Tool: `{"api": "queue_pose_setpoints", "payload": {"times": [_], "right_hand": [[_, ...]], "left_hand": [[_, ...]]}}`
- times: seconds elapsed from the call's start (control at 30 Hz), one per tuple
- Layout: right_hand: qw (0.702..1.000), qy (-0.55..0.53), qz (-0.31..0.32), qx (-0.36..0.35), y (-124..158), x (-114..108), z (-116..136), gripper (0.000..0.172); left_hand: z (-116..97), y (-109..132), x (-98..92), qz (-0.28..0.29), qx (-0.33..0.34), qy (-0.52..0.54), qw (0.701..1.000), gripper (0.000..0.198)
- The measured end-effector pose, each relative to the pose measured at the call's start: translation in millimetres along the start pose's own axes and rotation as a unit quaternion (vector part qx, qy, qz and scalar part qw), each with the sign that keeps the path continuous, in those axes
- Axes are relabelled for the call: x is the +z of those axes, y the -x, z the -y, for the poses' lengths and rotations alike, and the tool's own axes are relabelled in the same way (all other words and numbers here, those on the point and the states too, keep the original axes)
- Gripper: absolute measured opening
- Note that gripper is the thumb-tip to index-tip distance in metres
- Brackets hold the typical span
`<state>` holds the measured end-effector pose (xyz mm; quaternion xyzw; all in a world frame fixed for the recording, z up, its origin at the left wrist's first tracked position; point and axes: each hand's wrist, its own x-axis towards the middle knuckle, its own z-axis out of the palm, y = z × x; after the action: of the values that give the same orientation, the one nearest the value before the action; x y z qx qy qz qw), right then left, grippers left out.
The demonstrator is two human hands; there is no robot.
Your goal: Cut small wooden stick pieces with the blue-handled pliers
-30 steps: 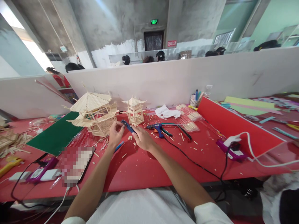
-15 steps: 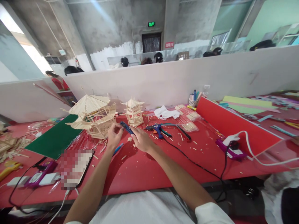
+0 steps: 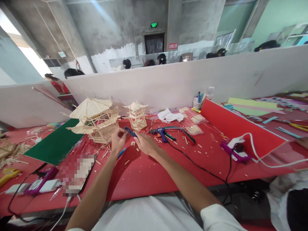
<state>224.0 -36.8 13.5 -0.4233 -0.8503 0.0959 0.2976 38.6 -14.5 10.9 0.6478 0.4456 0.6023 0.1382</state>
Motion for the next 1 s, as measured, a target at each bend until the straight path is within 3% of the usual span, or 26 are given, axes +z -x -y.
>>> {"api": "queue_pose_setpoints", "payload": {"times": [0.3, 0.47, 0.7, 1.0], "right_hand": [[0.998, 0.008, 0.034, 0.054, -1.9, 7.3, 0.2, 0.042], [0.996, -0.055, 0.004, 0.067, -5.6, 13.2, -3.4, 0.046], [0.994, -0.072, -0.007, 0.076, -6.1, 1.7, -13.2, 0.047], [0.995, -0.074, 0.015, 0.068, -2.5, 1.6, -4.4, 0.044]], "left_hand": [[4.9, -1.3, -1.6, 0.020, -0.030, -0.037, 0.999, 0.004], [5.4, -2.7, -0.1, 0.028, -0.042, -0.004, 0.999, 0.007], [1.7, -3.5, -1.3, 0.012, -0.035, 0.019, 0.999, 0.011], [-5.2, -2.8, 1.4, 0.019, -0.020, 0.042, 0.999, 0.013]]}}
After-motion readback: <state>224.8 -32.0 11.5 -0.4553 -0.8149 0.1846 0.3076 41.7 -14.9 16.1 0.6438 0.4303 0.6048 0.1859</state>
